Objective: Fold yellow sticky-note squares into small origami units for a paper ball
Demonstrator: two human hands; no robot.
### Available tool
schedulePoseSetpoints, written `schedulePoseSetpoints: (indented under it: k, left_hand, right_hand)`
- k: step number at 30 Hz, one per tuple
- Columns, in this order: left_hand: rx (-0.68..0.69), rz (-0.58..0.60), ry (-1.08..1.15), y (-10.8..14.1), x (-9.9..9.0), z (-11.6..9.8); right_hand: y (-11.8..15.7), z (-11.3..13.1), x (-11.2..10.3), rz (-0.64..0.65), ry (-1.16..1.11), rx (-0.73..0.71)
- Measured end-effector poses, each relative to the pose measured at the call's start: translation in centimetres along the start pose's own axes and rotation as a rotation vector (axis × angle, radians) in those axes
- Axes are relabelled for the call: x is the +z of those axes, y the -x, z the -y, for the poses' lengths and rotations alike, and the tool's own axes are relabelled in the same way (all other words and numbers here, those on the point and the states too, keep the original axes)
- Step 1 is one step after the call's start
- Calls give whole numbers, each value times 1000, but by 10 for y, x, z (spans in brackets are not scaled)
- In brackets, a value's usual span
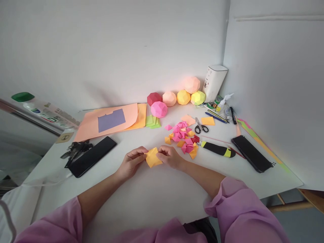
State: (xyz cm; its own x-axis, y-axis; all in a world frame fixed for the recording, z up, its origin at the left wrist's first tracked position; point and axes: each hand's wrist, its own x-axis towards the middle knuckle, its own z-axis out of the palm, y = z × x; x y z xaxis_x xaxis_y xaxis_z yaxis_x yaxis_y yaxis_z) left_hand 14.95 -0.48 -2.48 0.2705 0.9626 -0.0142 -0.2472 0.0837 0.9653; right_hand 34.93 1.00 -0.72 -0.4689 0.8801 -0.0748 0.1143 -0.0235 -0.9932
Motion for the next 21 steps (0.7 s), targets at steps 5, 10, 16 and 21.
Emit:
schedulePoseSetpoints:
  k: [5, 10, 16, 21]
  left_hand:
    - [-57, 100, -26, 2, -1, 1]
    - [-85, 60, 22, -1, 0, 3]
    - [-99, -52, 106, -4, 1, 1]
    - [-93, -28, 89, -5, 1, -2]
  right_hand:
    - [-1, -4, -1, 33, 12, -2]
    - [1, -4, -2, 98, 26, -22]
    - [0, -3, -2, 124, 38, -61]
    - [-1, -6, -4, 114, -21, -33]
